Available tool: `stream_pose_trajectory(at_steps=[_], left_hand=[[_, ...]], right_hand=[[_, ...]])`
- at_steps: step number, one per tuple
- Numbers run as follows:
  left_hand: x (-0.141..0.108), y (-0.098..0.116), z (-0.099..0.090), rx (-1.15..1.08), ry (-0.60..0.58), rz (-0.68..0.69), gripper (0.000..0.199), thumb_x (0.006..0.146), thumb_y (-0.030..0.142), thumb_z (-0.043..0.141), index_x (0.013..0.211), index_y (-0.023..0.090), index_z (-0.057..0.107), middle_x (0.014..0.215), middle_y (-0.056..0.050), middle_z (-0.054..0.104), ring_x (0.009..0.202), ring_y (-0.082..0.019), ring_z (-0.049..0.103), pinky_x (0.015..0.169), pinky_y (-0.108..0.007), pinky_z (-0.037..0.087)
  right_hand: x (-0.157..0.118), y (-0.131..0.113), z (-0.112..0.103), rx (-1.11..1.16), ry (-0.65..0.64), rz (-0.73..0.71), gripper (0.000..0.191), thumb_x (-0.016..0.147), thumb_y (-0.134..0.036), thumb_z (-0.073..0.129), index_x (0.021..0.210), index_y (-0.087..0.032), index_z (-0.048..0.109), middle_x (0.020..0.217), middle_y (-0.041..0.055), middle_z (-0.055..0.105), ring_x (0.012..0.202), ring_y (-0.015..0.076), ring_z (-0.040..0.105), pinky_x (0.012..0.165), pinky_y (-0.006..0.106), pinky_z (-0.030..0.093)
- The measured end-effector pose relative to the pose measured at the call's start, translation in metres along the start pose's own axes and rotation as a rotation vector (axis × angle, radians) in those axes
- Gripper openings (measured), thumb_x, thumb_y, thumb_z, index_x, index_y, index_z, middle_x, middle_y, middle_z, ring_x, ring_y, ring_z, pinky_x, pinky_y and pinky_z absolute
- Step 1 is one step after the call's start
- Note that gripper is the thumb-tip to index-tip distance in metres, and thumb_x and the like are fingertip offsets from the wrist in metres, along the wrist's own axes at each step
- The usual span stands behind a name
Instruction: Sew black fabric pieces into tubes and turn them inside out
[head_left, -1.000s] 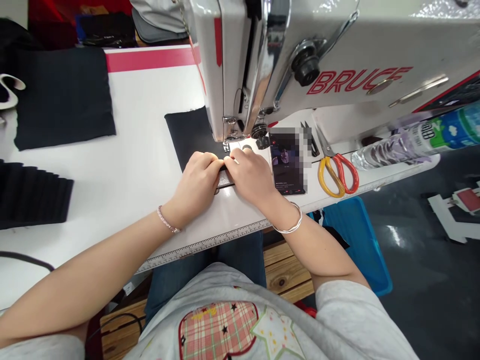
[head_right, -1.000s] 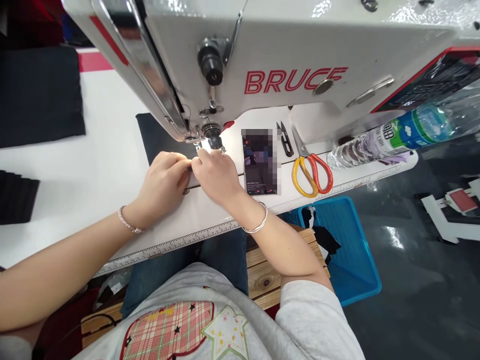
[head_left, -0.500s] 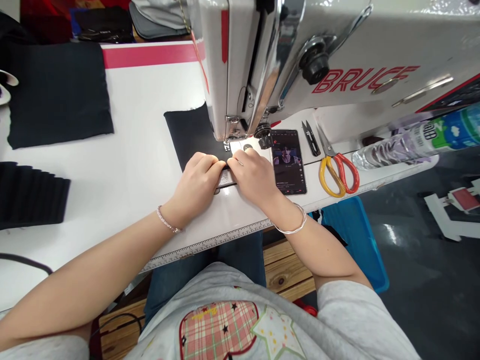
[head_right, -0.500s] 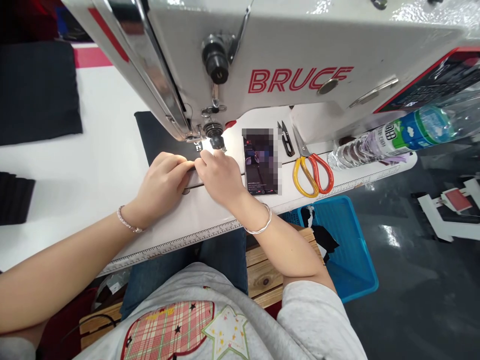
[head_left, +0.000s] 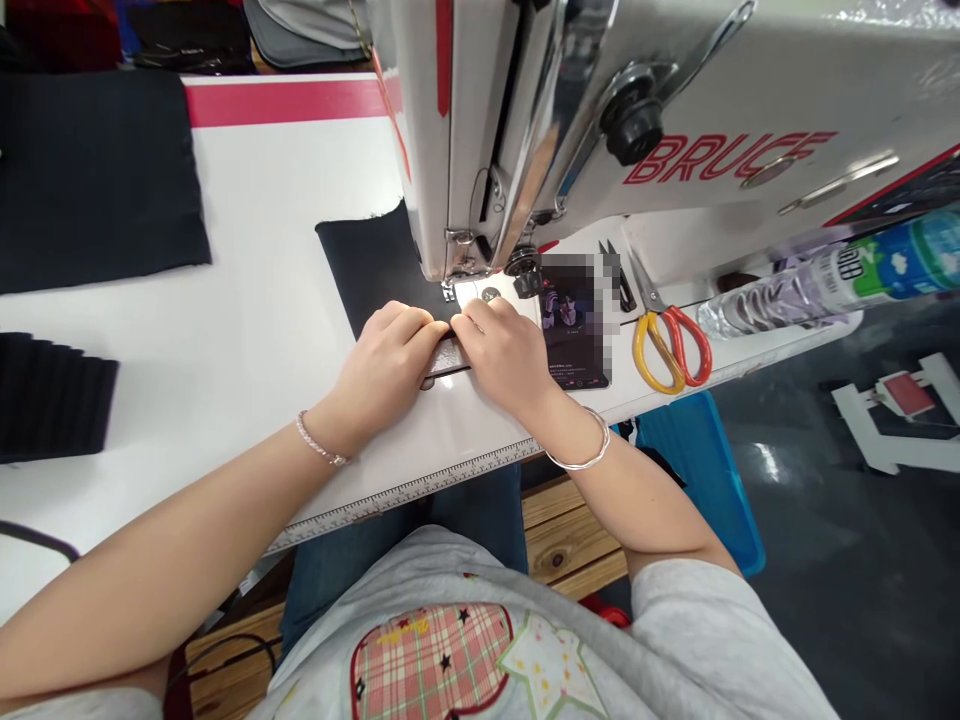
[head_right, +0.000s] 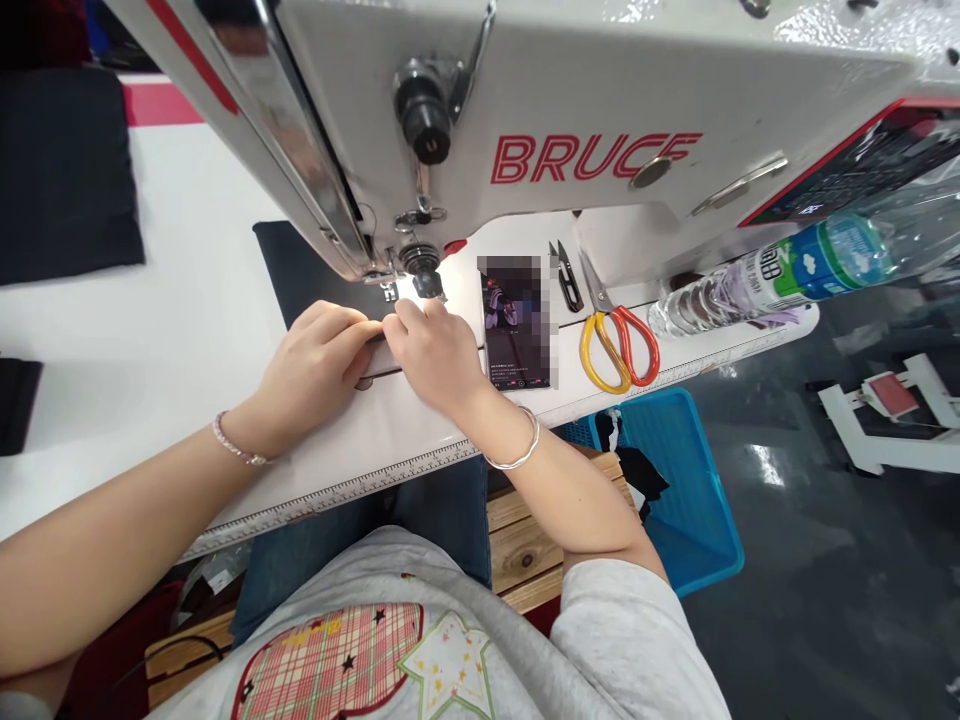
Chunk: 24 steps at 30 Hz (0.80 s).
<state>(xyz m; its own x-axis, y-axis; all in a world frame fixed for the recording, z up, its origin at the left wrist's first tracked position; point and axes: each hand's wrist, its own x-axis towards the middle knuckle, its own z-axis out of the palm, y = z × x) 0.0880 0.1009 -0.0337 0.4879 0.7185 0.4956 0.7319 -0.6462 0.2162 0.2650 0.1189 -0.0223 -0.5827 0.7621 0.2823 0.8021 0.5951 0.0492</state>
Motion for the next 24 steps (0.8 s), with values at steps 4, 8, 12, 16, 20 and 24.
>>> stream_pose_trajectory(at_steps=[4,8,12,16,20,24], left_hand=[[0.000,0.000,0.000,-0.018,-0.019,-0.029,0.024,0.094,0.013,0.041,0.103,0.016,0.063,0.090,-0.009,0.062,0.082,-0.022,0.049,0.072,-0.038,0.047],[-0.003,-0.003,0.004,-0.020,-0.050,-0.049,0.025,0.096,0.016,0.040,0.104,0.018,0.063,0.093,-0.009,0.062,0.084,-0.022,0.050,0.075,-0.039,0.046],[-0.004,-0.003,0.007,-0.018,-0.052,-0.048,0.025,0.096,0.017,0.040,0.105,0.020,0.063,0.095,-0.008,0.063,0.086,-0.021,0.050,0.077,-0.039,0.044],[-0.003,-0.002,0.005,-0.006,-0.043,-0.051,0.024,0.097,0.017,0.040,0.102,0.019,0.063,0.092,-0.008,0.063,0.083,-0.020,0.049,0.077,-0.038,0.043],[-0.002,-0.001,0.004,-0.005,-0.048,-0.052,0.023,0.097,0.017,0.041,0.103,0.019,0.063,0.092,-0.007,0.063,0.083,-0.020,0.050,0.076,-0.038,0.042],[-0.002,-0.001,0.002,0.006,-0.065,-0.037,0.022,0.097,0.017,0.041,0.103,0.019,0.062,0.092,-0.008,0.063,0.083,-0.020,0.049,0.075,-0.037,0.041]], right_hand=[[0.001,0.000,0.000,0.022,-0.038,0.003,0.026,0.096,-0.009,0.040,0.080,-0.019,0.058,0.081,0.0055,0.057,0.079,0.0196,0.048,0.053,0.032,0.024],[-0.003,0.002,0.006,0.061,-0.049,0.016,0.027,0.096,-0.009,0.038,0.082,-0.020,0.058,0.084,0.0064,0.057,0.082,0.0211,0.049,0.055,0.033,0.028],[-0.009,0.007,0.007,0.124,-0.020,0.070,0.023,0.095,-0.007,0.039,0.093,-0.018,0.059,0.091,0.0075,0.059,0.088,0.0219,0.051,0.067,0.033,0.037],[-0.010,0.010,0.000,0.146,-0.007,0.115,0.024,0.094,-0.006,0.039,0.098,-0.014,0.061,0.091,0.0090,0.060,0.086,0.0218,0.052,0.069,0.033,0.038],[-0.008,0.009,-0.002,0.112,-0.005,0.075,0.024,0.095,-0.008,0.041,0.094,-0.017,0.063,0.089,0.0067,0.061,0.080,0.0195,0.050,0.064,0.032,0.035],[-0.010,0.009,0.005,0.085,0.028,0.017,0.024,0.094,-0.009,0.043,0.084,-0.019,0.063,0.090,0.0047,0.062,0.080,0.0190,0.049,0.059,0.031,0.031]])
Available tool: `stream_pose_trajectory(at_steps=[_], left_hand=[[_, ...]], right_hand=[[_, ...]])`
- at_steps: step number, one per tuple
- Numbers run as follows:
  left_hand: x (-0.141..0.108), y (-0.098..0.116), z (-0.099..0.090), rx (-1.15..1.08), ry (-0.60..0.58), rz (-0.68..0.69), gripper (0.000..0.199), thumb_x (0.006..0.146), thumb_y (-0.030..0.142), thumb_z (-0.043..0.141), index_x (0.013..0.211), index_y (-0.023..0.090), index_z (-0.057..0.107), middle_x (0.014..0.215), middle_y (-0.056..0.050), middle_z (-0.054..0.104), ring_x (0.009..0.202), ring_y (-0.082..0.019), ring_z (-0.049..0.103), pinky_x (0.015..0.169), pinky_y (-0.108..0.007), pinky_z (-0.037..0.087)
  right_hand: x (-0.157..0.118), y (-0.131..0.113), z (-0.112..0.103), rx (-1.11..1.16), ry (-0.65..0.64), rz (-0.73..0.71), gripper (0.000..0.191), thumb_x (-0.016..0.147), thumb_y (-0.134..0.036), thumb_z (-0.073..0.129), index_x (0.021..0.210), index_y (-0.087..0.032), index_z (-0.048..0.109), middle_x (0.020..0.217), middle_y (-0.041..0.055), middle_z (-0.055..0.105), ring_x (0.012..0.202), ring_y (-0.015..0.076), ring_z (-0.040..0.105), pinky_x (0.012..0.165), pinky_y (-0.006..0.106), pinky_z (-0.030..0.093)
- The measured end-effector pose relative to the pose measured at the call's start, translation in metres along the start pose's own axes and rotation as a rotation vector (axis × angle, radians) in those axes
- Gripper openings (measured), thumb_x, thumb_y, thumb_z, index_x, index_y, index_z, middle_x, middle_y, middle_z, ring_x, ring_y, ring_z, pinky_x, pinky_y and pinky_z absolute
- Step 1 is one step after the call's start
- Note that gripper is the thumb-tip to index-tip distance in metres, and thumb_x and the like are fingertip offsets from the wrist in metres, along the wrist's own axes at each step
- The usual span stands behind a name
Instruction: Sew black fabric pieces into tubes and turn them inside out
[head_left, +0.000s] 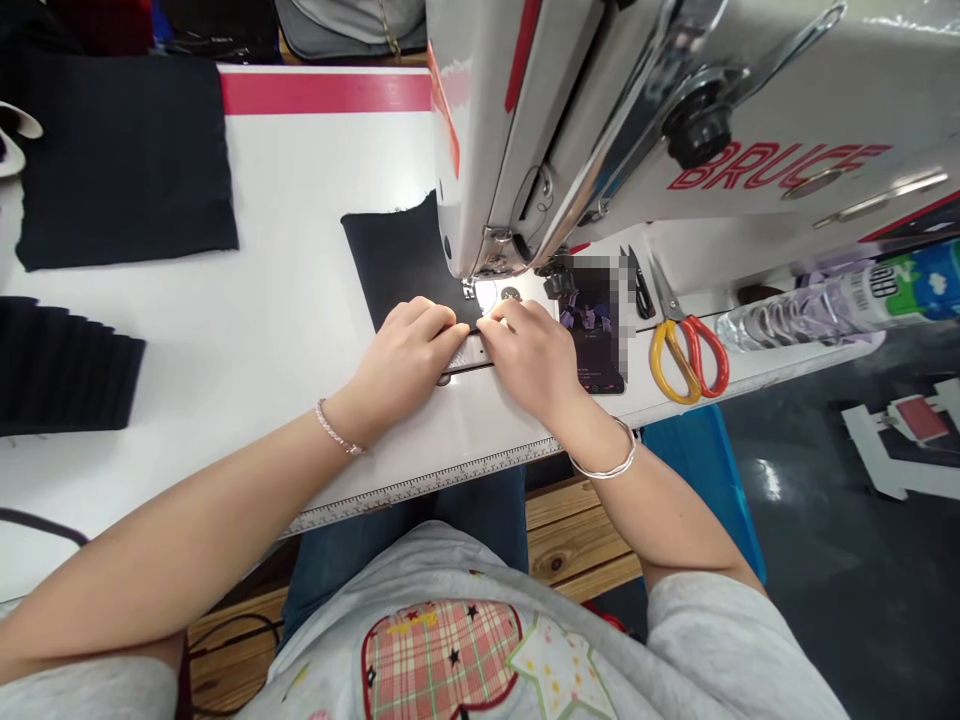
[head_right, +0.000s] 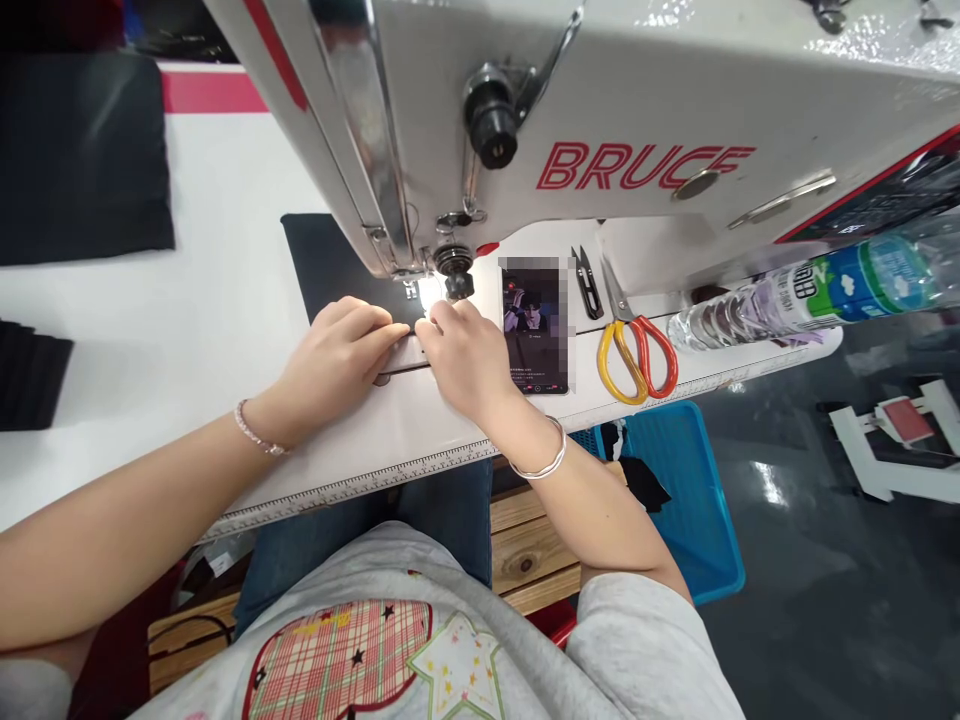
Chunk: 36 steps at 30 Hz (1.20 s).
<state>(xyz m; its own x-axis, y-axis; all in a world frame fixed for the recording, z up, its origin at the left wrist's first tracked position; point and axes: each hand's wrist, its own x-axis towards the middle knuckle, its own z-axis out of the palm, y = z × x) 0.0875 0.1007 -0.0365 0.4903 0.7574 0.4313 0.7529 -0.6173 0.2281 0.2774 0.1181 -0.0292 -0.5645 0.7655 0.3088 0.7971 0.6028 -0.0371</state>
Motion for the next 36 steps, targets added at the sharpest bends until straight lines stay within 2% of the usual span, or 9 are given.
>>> stream_pose_trajectory(at_steps=[3,11,18,23,28,32,36], left_hand=[[0.000,0.000,-0.001,-0.001,-0.014,0.000,0.023,0.098,0.017,0.039,0.102,0.019,0.062,0.091,-0.008,0.063,0.083,-0.021,0.049,0.075,-0.038,0.041],[0.001,-0.003,-0.003,0.001,-0.028,0.022,0.023,0.097,0.016,0.039,0.104,0.020,0.061,0.092,-0.008,0.065,0.085,-0.022,0.052,0.073,-0.039,0.042],[0.004,-0.003,-0.008,-0.067,0.019,0.045,0.025,0.096,0.015,0.036,0.104,0.018,0.060,0.094,-0.010,0.063,0.086,-0.022,0.052,0.077,-0.039,0.047],[0.002,-0.006,-0.001,-0.063,-0.040,0.057,0.025,0.095,0.015,0.040,0.108,0.018,0.060,0.092,-0.010,0.065,0.084,-0.023,0.053,0.075,-0.041,0.045],[0.001,-0.007,0.002,-0.032,-0.062,0.054,0.026,0.095,0.015,0.041,0.113,0.017,0.060,0.092,-0.009,0.065,0.085,-0.023,0.053,0.074,-0.040,0.043],[0.004,-0.005,-0.001,-0.022,-0.064,0.042,0.025,0.096,0.015,0.039,0.108,0.017,0.062,0.091,-0.009,0.066,0.083,-0.022,0.051,0.072,-0.039,0.043],[0.006,-0.003,-0.005,0.003,-0.051,0.042,0.023,0.096,0.015,0.041,0.103,0.017,0.063,0.088,-0.008,0.066,0.082,-0.021,0.051,0.071,-0.038,0.041]], right_hand=[[-0.004,0.002,0.002,0.011,-0.015,-0.018,0.026,0.093,-0.007,0.043,0.080,-0.019,0.062,0.087,0.0049,0.061,0.081,0.0191,0.048,0.059,0.032,0.030],[-0.006,0.000,-0.007,0.060,-0.047,-0.017,0.032,0.097,-0.010,0.036,0.085,-0.019,0.064,0.085,0.0064,0.062,0.082,0.0194,0.047,0.062,0.033,0.033],[-0.004,-0.003,-0.010,0.029,-0.047,-0.015,0.033,0.098,-0.011,0.036,0.085,-0.018,0.065,0.085,0.0058,0.063,0.081,0.0190,0.048,0.062,0.033,0.032],[-0.009,0.001,-0.004,0.029,-0.058,-0.012,0.031,0.098,-0.010,0.035,0.087,-0.018,0.063,0.088,0.0062,0.062,0.085,0.0197,0.048,0.065,0.033,0.032],[-0.013,0.004,0.000,0.078,-0.053,0.005,0.029,0.097,-0.009,0.035,0.091,-0.019,0.062,0.089,0.0065,0.062,0.087,0.0206,0.048,0.068,0.034,0.034],[-0.010,0.005,-0.003,0.153,-0.030,0.043,0.028,0.097,-0.010,0.036,0.099,-0.016,0.063,0.093,0.0079,0.064,0.091,0.0212,0.050,0.074,0.034,0.038],[-0.006,0.003,-0.007,0.155,-0.027,0.031,0.031,0.098,-0.009,0.034,0.107,-0.015,0.063,0.096,0.0083,0.065,0.090,0.0212,0.051,0.073,0.034,0.038]])
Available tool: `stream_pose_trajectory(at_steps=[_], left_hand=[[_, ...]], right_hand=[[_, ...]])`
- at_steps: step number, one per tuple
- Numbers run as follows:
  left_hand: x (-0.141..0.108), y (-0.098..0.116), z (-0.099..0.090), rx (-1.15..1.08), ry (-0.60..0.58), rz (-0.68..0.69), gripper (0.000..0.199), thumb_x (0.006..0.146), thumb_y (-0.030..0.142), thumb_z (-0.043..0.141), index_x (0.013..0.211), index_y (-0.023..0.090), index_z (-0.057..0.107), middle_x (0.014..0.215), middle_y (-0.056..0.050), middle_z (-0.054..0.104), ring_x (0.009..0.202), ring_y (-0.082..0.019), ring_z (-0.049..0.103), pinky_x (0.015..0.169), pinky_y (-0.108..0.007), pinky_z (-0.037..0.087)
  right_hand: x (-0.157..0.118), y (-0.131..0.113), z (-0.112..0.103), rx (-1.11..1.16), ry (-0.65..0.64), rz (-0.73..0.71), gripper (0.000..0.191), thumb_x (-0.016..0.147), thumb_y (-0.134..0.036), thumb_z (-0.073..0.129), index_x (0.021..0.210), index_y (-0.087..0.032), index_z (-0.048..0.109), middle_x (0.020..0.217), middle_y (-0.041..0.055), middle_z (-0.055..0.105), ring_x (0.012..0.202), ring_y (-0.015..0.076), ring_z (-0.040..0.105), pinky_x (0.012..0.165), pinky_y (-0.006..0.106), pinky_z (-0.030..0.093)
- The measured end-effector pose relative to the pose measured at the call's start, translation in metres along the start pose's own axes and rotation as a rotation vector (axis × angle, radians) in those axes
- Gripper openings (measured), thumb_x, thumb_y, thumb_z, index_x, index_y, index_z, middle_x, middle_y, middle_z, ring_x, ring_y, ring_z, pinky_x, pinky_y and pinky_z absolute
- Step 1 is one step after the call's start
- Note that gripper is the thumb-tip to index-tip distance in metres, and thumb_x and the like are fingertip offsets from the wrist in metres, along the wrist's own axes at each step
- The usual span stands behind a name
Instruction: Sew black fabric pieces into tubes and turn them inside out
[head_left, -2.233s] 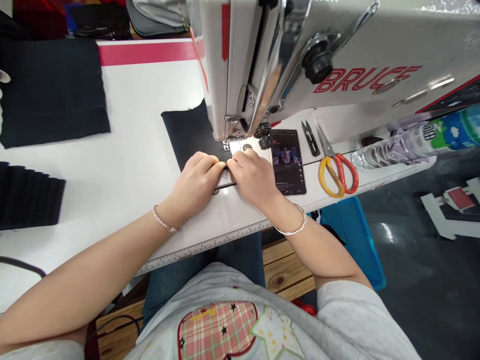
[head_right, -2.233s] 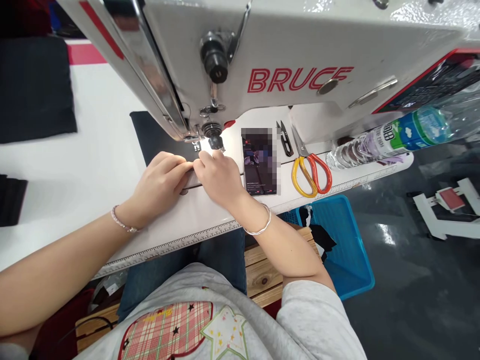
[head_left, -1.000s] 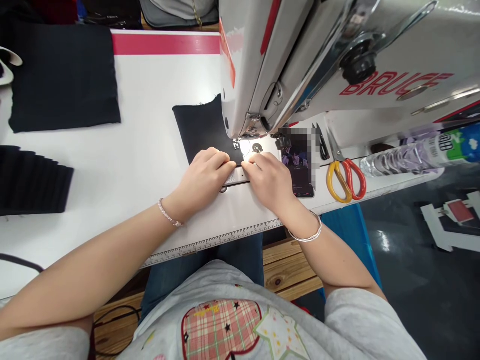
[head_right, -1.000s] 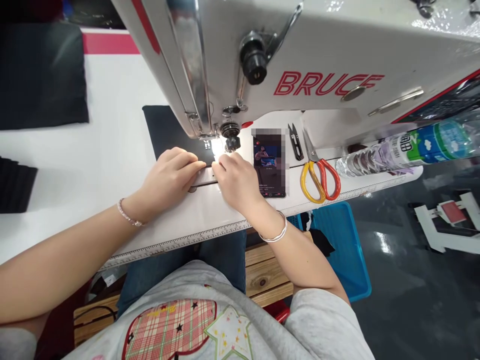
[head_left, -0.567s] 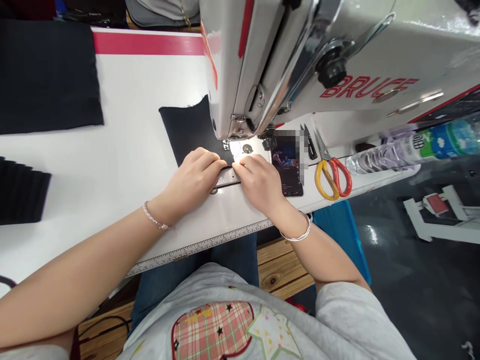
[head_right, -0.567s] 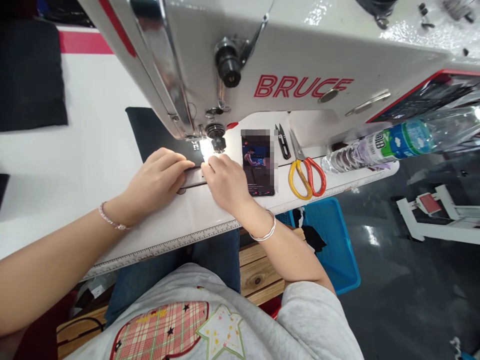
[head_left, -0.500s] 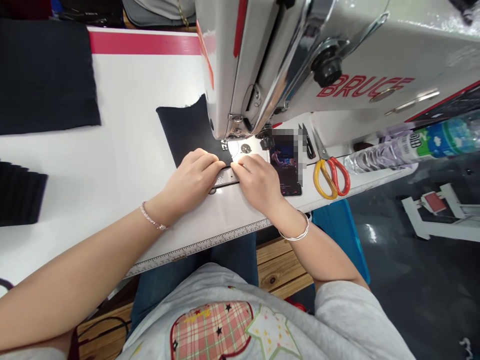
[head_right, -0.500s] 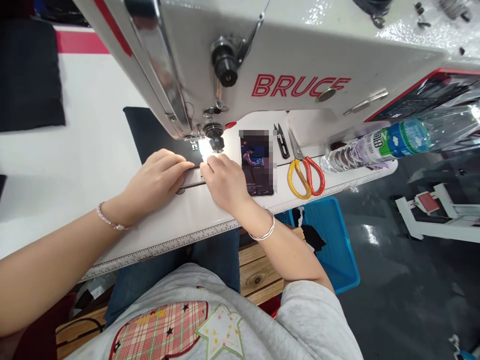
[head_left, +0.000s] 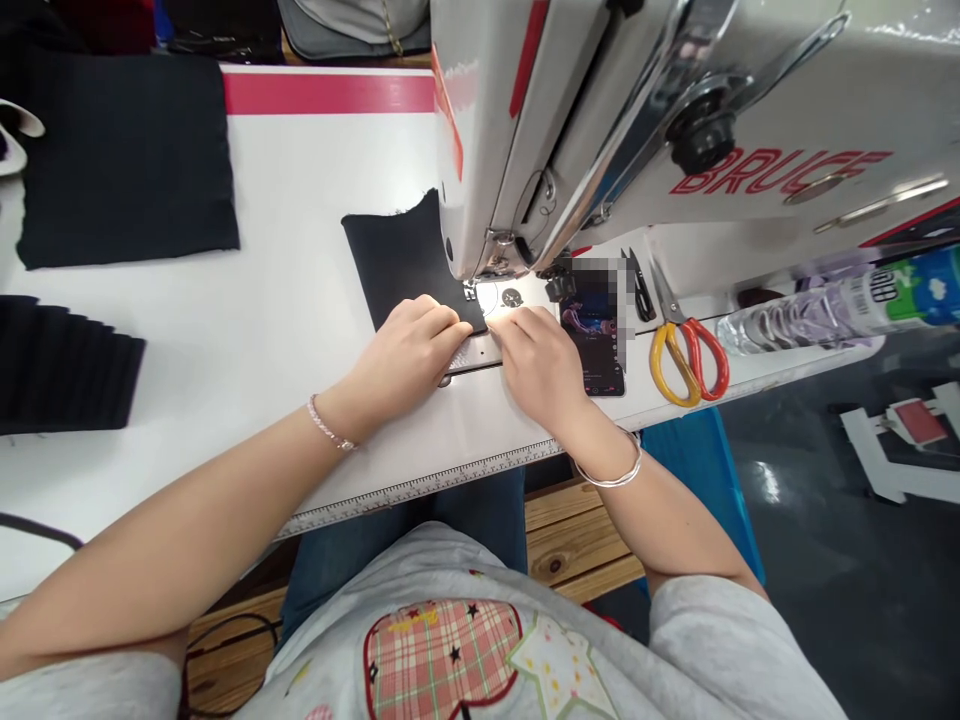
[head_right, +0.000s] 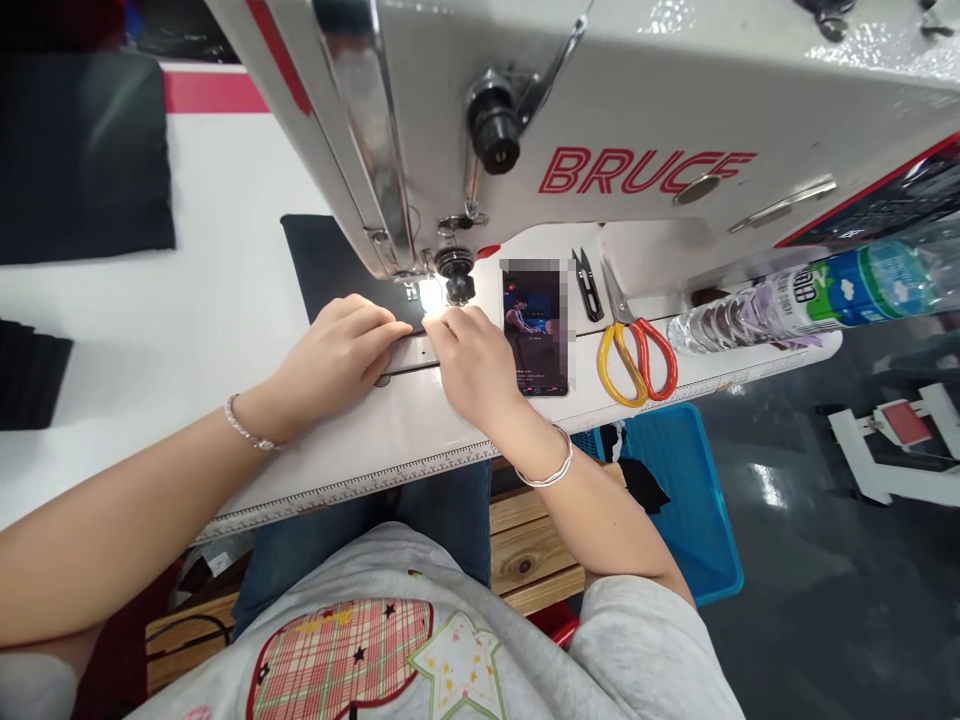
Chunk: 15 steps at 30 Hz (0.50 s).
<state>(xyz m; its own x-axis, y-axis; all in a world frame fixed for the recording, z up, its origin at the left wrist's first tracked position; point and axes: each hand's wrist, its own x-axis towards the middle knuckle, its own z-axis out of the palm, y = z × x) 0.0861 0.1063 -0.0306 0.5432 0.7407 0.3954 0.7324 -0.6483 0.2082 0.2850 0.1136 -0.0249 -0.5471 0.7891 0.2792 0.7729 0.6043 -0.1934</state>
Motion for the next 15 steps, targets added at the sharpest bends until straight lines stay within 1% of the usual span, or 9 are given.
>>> stream_pose_trajectory(at_steps=[6,10,12,15], left_hand=[[0.0003,-0.0021,-0.0013,-0.009,-0.013,0.002,0.024,0.098,0.020,0.041,0.100,0.019,0.065,0.087,-0.006,0.065,0.082,-0.021,0.051,0.071,-0.037,0.040],[-0.0006,-0.0014,-0.0034,0.078,-0.010,0.049,0.025,0.097,0.018,0.041,0.096,0.019,0.066,0.086,-0.006,0.065,0.082,-0.021,0.051,0.073,-0.037,0.041],[-0.0008,0.0002,-0.0047,0.121,-0.001,0.083,0.025,0.097,0.016,0.040,0.097,0.017,0.065,0.090,-0.007,0.065,0.086,-0.022,0.053,0.074,-0.037,0.043],[0.0000,0.0029,-0.0064,0.106,-0.012,0.129,0.027,0.096,0.012,0.038,0.101,0.014,0.064,0.101,-0.010,0.066,0.096,-0.024,0.056,0.078,-0.039,0.047]], right_hand=[[0.0000,-0.0011,0.0007,-0.048,-0.014,-0.033,0.033,0.095,-0.006,0.034,0.094,-0.019,0.064,0.092,0.0066,0.061,0.085,0.0205,0.046,0.067,0.033,0.033],[-0.0001,-0.0040,-0.0002,-0.059,-0.011,-0.030,0.032,0.096,-0.007,0.035,0.089,-0.019,0.064,0.088,0.0067,0.060,0.082,0.0203,0.044,0.066,0.033,0.031],[-0.0003,-0.0061,-0.0005,-0.062,-0.006,-0.024,0.031,0.096,-0.009,0.035,0.088,-0.019,0.063,0.087,0.0070,0.060,0.083,0.0204,0.044,0.066,0.034,0.031],[-0.0013,-0.0078,0.0006,-0.073,-0.002,-0.025,0.031,0.097,-0.010,0.035,0.087,-0.018,0.063,0.087,0.0074,0.060,0.084,0.0210,0.045,0.065,0.034,0.032]])
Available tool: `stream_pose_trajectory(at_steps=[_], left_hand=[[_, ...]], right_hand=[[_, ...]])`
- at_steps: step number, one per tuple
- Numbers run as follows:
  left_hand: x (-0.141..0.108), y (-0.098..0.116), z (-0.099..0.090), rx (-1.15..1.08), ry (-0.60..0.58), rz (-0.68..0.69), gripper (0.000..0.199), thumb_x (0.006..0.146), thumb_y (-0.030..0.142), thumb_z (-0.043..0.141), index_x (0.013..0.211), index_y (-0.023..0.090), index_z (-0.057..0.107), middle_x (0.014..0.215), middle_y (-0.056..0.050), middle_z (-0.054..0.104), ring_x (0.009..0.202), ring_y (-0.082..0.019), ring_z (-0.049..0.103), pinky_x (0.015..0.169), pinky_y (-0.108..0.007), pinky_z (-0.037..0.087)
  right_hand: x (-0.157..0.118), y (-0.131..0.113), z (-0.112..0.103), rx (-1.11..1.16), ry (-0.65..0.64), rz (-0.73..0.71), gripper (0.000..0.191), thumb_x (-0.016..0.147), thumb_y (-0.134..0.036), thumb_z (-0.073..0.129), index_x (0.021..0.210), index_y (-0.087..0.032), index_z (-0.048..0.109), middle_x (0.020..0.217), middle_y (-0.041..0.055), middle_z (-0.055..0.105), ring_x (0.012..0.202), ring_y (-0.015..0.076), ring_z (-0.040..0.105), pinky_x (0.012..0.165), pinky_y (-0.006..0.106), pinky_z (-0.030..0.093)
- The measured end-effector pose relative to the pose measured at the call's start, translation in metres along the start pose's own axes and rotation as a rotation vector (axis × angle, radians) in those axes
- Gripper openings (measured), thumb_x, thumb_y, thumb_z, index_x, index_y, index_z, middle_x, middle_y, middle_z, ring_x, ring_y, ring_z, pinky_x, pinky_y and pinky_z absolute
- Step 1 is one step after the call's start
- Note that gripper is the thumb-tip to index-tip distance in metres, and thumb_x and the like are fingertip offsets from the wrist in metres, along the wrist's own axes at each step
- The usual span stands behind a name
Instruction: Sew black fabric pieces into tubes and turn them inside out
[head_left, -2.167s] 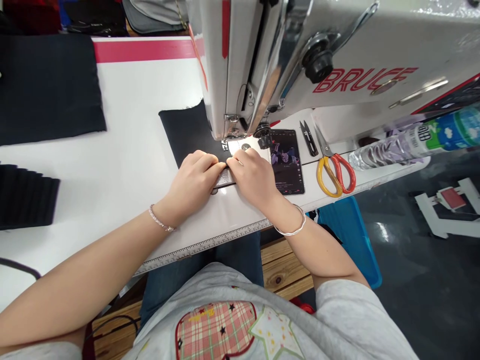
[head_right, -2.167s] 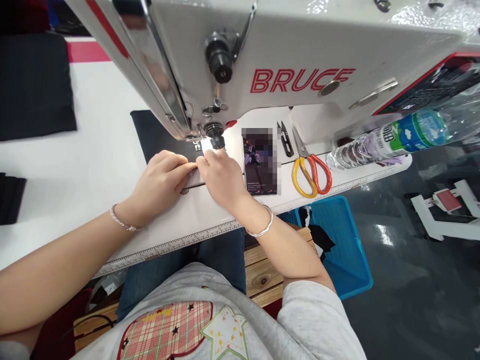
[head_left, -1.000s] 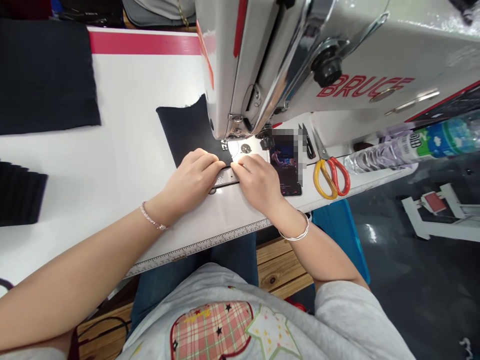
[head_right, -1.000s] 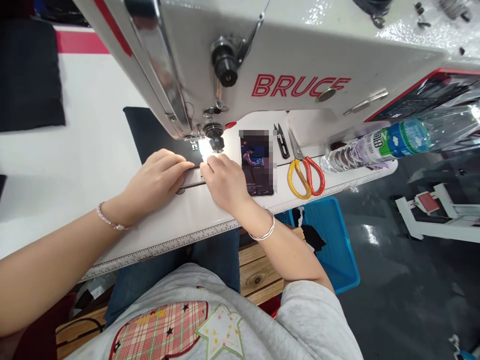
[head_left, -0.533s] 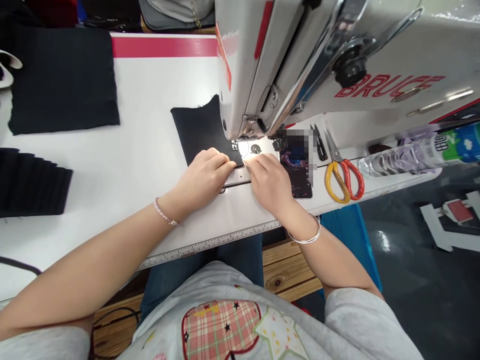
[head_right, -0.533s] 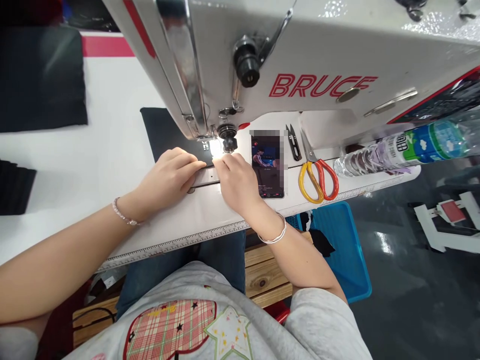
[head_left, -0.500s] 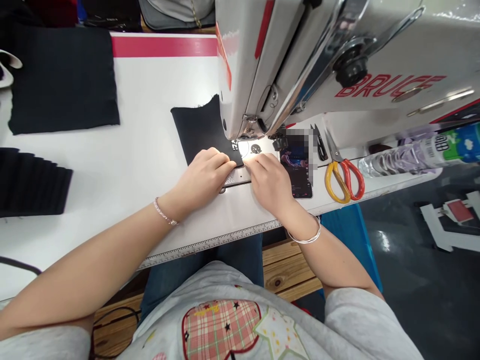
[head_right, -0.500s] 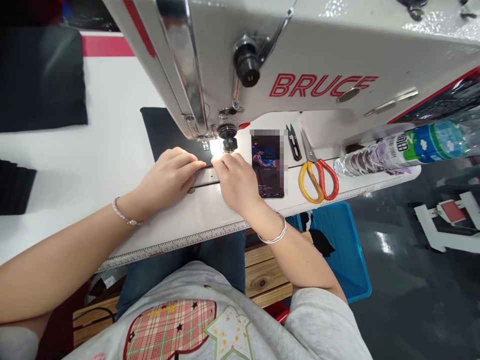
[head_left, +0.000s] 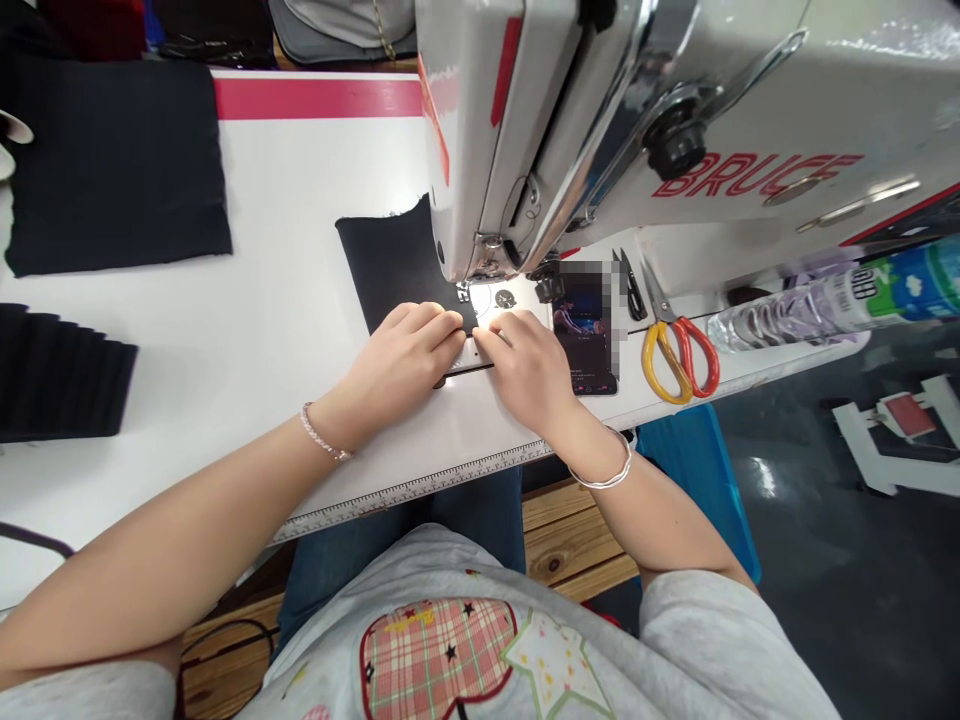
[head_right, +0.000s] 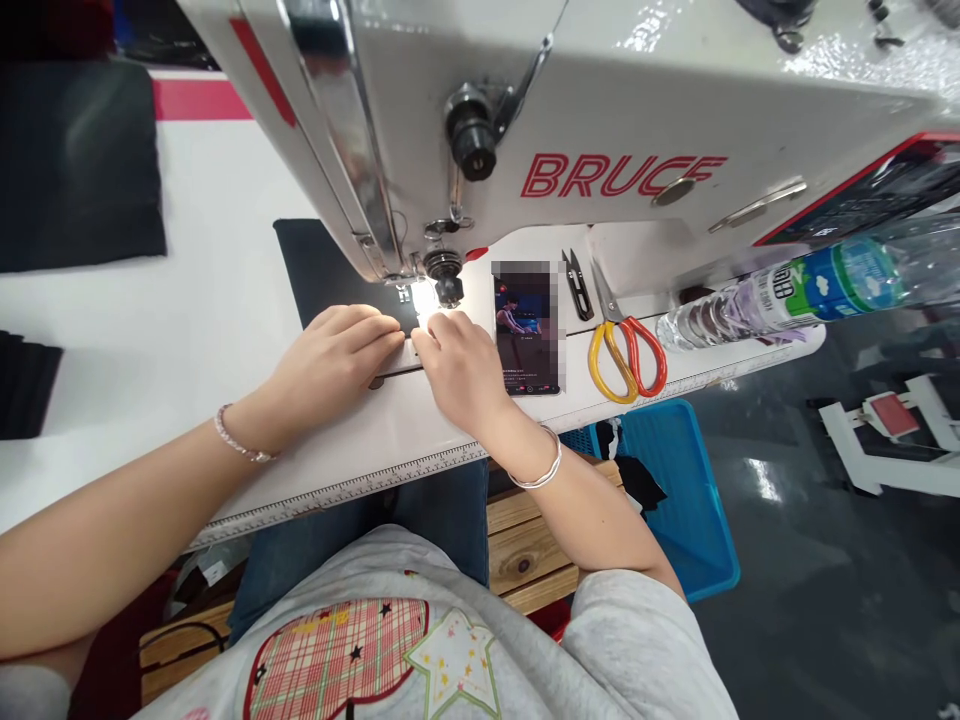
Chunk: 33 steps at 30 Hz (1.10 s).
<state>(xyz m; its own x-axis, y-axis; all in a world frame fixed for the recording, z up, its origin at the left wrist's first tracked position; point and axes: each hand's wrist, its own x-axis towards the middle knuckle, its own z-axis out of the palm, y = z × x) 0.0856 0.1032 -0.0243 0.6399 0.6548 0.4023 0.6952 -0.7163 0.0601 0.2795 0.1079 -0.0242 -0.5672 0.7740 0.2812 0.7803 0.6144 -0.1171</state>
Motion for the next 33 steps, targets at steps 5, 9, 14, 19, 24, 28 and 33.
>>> stream_pose_trajectory(at_steps=[5,9,14,19,24,28,33], left_hand=[[0.002,0.003,-0.002,-0.078,-0.028,0.023,0.030,0.094,0.008,0.035,0.107,0.006,0.062,0.100,-0.014,0.065,0.097,-0.025,0.058,0.081,-0.039,0.052],[0.000,0.005,-0.003,-0.095,-0.086,0.008,0.035,0.094,0.007,0.031,0.114,0.004,0.059,0.102,-0.017,0.064,0.104,-0.028,0.058,0.081,-0.042,0.054],[0.000,0.004,-0.003,-0.088,-0.133,-0.019,0.036,0.094,0.006,0.030,0.115,0.008,0.058,0.106,-0.016,0.063,0.107,-0.028,0.057,0.080,-0.042,0.055],[0.002,0.001,-0.003,-0.076,-0.140,-0.015,0.033,0.092,0.005,0.032,0.112,0.007,0.058,0.104,-0.016,0.064,0.107,-0.028,0.057,0.080,-0.041,0.055],[0.003,0.001,-0.003,-0.050,-0.142,-0.045,0.032,0.094,0.008,0.031,0.111,0.009,0.058,0.108,-0.016,0.063,0.110,-0.029,0.056,0.080,-0.041,0.055],[0.004,-0.001,-0.003,-0.019,-0.164,-0.058,0.030,0.093,0.009,0.033,0.110,0.008,0.058,0.111,-0.016,0.062,0.112,-0.030,0.055,0.081,-0.041,0.054],[0.006,-0.006,-0.003,-0.014,-0.190,-0.066,0.029,0.092,0.008,0.034,0.109,0.010,0.058,0.111,-0.016,0.060,0.111,-0.030,0.054,0.081,-0.041,0.051]], right_hand=[[-0.002,0.001,0.003,-0.004,0.014,-0.005,0.031,0.098,-0.013,0.034,0.089,-0.019,0.063,0.088,0.0075,0.060,0.085,0.0221,0.047,0.065,0.034,0.033],[-0.003,0.002,0.005,-0.008,0.019,-0.005,0.031,0.099,-0.014,0.033,0.091,-0.019,0.063,0.088,0.0080,0.060,0.087,0.0231,0.048,0.067,0.035,0.035],[-0.002,0.002,0.006,-0.009,0.012,0.003,0.031,0.099,-0.014,0.032,0.095,-0.019,0.062,0.088,0.0086,0.059,0.087,0.0240,0.048,0.067,0.036,0.034],[0.002,0.002,0.006,-0.043,-0.009,0.018,0.031,0.099,-0.013,0.033,0.093,-0.020,0.062,0.088,0.0086,0.059,0.084,0.0237,0.048,0.064,0.035,0.032],[0.007,0.001,0.005,-0.069,-0.032,0.032,0.030,0.099,-0.014,0.033,0.091,-0.019,0.062,0.088,0.0087,0.059,0.084,0.0237,0.048,0.063,0.035,0.032],[0.011,0.000,0.003,-0.061,-0.064,0.050,0.030,0.099,-0.013,0.032,0.093,-0.018,0.061,0.088,0.0090,0.058,0.083,0.0236,0.047,0.063,0.036,0.030],[0.016,-0.002,0.002,-0.098,-0.110,0.065,0.028,0.096,-0.009,0.035,0.087,-0.018,0.059,0.088,0.0084,0.057,0.080,0.0220,0.045,0.060,0.035,0.025]])
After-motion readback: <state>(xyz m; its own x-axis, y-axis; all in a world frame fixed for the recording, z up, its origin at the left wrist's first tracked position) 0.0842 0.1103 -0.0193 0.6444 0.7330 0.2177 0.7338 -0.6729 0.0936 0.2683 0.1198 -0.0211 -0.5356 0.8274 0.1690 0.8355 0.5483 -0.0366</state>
